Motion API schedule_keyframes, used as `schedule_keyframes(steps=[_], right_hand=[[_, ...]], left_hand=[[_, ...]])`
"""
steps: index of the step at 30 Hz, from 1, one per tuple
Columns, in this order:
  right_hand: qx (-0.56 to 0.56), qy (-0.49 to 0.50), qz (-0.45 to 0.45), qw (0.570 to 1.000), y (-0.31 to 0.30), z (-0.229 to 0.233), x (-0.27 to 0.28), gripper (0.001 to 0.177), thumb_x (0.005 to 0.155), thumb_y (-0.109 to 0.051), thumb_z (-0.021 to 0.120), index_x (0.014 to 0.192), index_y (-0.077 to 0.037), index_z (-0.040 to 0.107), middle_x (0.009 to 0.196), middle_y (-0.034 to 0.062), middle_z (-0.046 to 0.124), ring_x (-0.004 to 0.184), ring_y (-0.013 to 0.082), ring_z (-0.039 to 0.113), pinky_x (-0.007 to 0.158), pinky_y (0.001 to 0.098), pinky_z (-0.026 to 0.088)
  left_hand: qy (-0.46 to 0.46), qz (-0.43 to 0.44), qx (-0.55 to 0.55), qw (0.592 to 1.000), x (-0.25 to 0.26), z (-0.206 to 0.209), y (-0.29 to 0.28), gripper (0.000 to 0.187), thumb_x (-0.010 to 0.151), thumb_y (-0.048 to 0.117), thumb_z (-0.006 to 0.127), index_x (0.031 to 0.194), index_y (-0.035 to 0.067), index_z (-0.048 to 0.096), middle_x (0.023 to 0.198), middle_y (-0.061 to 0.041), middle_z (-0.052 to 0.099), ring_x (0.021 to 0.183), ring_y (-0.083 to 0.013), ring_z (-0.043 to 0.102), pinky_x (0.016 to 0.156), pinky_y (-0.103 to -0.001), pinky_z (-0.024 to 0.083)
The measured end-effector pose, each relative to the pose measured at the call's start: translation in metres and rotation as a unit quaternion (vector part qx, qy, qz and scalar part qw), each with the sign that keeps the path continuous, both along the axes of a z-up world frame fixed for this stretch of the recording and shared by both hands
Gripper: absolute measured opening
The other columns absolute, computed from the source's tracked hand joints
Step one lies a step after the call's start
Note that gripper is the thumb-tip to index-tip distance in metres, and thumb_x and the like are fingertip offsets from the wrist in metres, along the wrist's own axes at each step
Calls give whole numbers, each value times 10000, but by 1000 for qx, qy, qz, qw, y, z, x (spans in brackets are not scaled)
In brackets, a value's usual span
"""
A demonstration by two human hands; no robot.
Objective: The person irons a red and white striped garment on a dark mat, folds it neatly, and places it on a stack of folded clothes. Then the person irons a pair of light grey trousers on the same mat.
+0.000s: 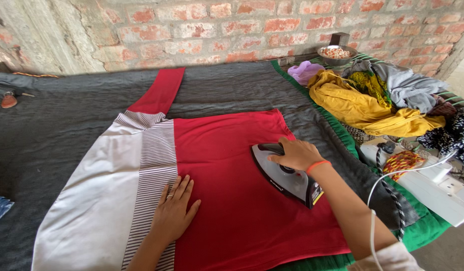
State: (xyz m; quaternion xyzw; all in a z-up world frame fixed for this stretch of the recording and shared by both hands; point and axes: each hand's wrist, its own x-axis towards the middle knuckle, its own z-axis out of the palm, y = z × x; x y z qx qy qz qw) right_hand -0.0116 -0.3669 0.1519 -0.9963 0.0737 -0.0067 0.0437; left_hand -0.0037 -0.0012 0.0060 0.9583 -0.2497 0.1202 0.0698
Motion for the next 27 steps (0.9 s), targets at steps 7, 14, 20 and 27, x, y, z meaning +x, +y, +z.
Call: schedule_keyframes(steps=[7, 14, 20, 27], right_hand=[[3, -15, -10, 1000, -13, -18, 8, 531, 917, -536, 595, 1350, -229, 578, 994, 142, 762, 968, 373, 733, 880, 499, 560], [-38, -62, -36, 997, -34, -31, 100, 535, 923, -549, 638, 1267, -138, 625, 1075, 169, 752, 1039, 382, 720, 888, 498, 571], [-22, -45, -55, 997, -46, -37, 112, 524, 923, -530, 631, 1298, -166, 606, 1115, 161, 744, 1065, 377, 714, 878, 499, 579], [-42, -48, -99, 993, -68, -39, 147, 529, 928, -548, 628, 1302, -173, 633, 1153, 162, 741, 1097, 383, 707, 900, 494, 578]], left_hand=[[-7, -59, -31, 998, -5, -5, -3, 671, 982, 470, 493, 1515, 88, 352, 1671, -97, 288, 1519, -263, 160, 1204, -504, 82], [53, -133, 20, 990, -1, -11, -17, 713, 1008, 547, 470, 1563, 130, 308, 1706, -92, 185, 1573, -283, 86, 1184, -532, 24], [-38, -148, 0, 988, 12, -50, -9, 710, 984, 574, 477, 1526, 133, 351, 1669, -96, 226, 1542, -279, 142, 1182, -548, 63], [-246, -168, -48, 953, 33, -79, -15, 740, 946, 711, 450, 1480, 200, 407, 1584, -76, 313, 1484, -230, 214, 1168, -540, 102]])
